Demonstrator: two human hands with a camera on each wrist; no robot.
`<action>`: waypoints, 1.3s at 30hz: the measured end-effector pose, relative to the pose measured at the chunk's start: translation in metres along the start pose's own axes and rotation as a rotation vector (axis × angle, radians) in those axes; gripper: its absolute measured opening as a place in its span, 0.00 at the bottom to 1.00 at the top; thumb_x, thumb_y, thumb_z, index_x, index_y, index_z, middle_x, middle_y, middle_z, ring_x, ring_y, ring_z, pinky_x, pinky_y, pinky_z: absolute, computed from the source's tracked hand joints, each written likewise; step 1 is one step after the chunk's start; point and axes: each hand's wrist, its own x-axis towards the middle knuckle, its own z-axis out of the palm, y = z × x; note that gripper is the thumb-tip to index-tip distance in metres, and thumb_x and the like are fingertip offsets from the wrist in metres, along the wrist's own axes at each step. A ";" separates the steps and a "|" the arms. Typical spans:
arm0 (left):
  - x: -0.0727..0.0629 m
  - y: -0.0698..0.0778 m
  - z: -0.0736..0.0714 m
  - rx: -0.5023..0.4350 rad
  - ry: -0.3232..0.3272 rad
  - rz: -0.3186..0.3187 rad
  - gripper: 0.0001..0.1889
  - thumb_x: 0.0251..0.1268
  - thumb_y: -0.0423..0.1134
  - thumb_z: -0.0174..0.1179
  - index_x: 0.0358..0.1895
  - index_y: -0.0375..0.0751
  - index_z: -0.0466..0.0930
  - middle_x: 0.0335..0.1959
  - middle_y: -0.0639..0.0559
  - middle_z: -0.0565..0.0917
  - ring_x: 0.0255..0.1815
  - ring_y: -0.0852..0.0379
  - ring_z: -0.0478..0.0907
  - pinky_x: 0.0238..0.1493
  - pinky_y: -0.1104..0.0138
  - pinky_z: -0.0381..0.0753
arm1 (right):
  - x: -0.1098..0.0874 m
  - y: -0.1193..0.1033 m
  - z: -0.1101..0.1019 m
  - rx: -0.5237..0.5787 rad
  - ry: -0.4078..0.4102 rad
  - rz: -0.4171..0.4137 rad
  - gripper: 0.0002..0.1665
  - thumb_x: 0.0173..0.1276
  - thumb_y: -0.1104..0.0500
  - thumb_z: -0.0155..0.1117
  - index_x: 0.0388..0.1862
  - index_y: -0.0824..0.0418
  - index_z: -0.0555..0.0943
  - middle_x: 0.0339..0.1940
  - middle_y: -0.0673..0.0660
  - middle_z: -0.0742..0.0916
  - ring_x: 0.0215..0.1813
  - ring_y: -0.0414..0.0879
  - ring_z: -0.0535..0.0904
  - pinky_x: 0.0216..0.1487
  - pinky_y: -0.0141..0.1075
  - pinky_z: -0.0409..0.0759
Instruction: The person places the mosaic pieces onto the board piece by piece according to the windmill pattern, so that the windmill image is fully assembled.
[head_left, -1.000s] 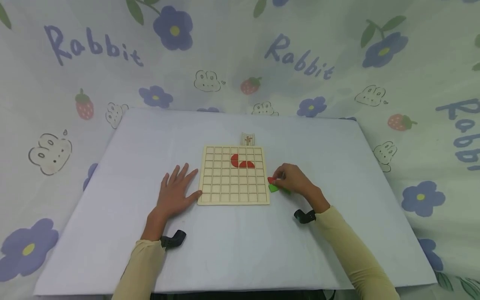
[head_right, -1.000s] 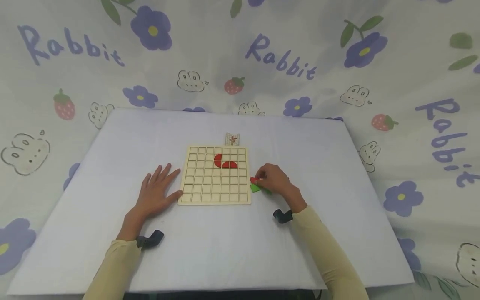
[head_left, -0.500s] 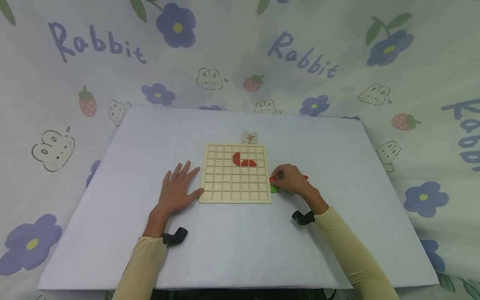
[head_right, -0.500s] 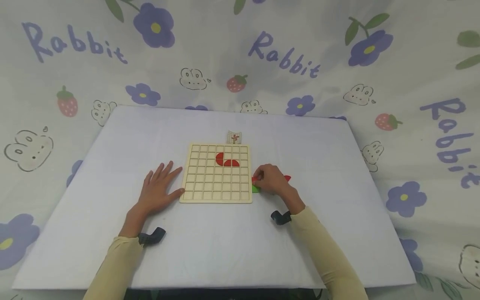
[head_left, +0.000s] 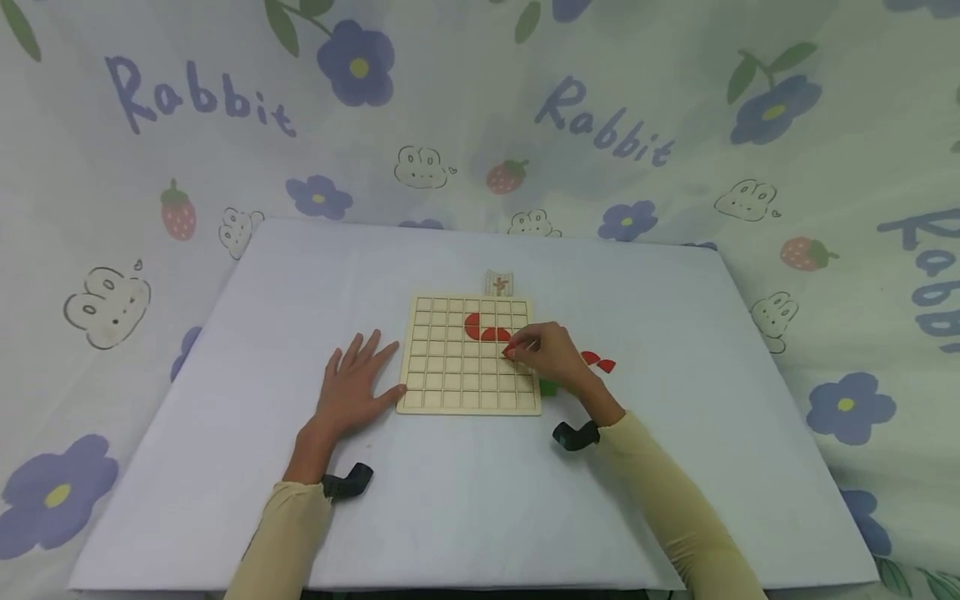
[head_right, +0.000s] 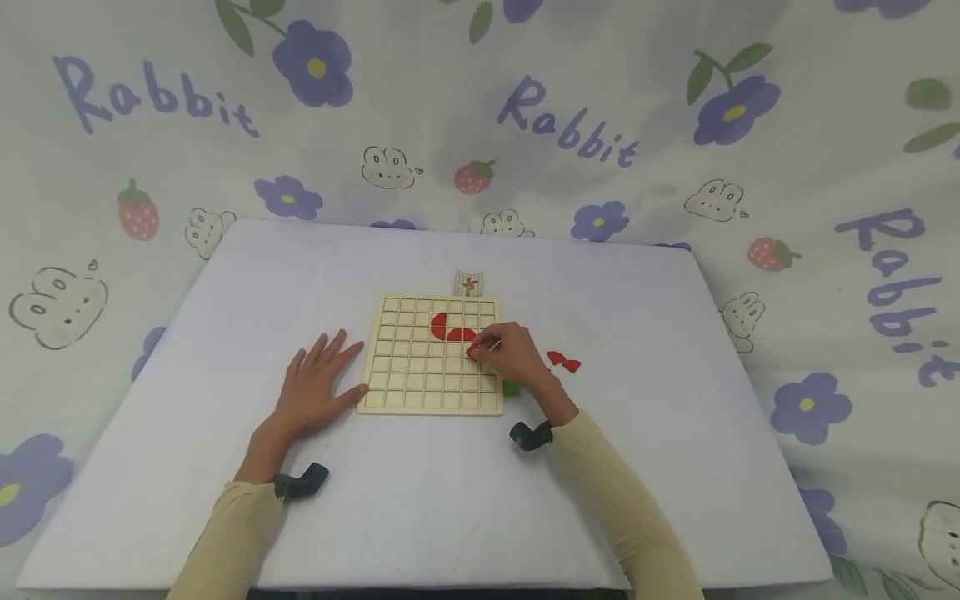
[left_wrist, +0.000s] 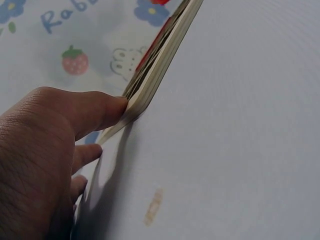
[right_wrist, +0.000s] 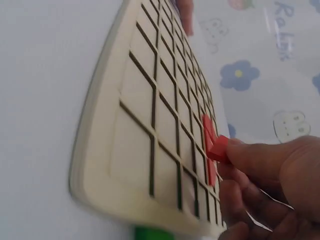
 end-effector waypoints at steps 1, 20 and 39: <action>0.000 -0.001 0.000 0.003 -0.001 -0.001 0.42 0.63 0.63 0.55 0.76 0.48 0.59 0.79 0.43 0.49 0.79 0.42 0.37 0.72 0.42 0.33 | 0.003 -0.002 0.005 0.012 0.028 -0.011 0.08 0.64 0.57 0.72 0.39 0.59 0.87 0.32 0.49 0.87 0.35 0.44 0.82 0.36 0.37 0.81; -0.004 0.002 -0.003 -0.010 0.023 0.015 0.41 0.63 0.63 0.56 0.76 0.47 0.61 0.79 0.41 0.51 0.79 0.40 0.39 0.72 0.41 0.36 | 0.014 -0.018 0.047 -0.155 0.205 -0.009 0.06 0.63 0.56 0.73 0.32 0.58 0.88 0.28 0.48 0.85 0.33 0.42 0.80 0.31 0.36 0.79; -0.004 0.002 -0.003 -0.013 0.022 0.020 0.41 0.63 0.63 0.56 0.75 0.46 0.61 0.79 0.41 0.52 0.78 0.40 0.39 0.72 0.41 0.36 | -0.002 0.007 -0.007 -0.114 0.125 0.025 0.10 0.68 0.57 0.68 0.45 0.60 0.86 0.31 0.51 0.83 0.29 0.46 0.76 0.26 0.36 0.76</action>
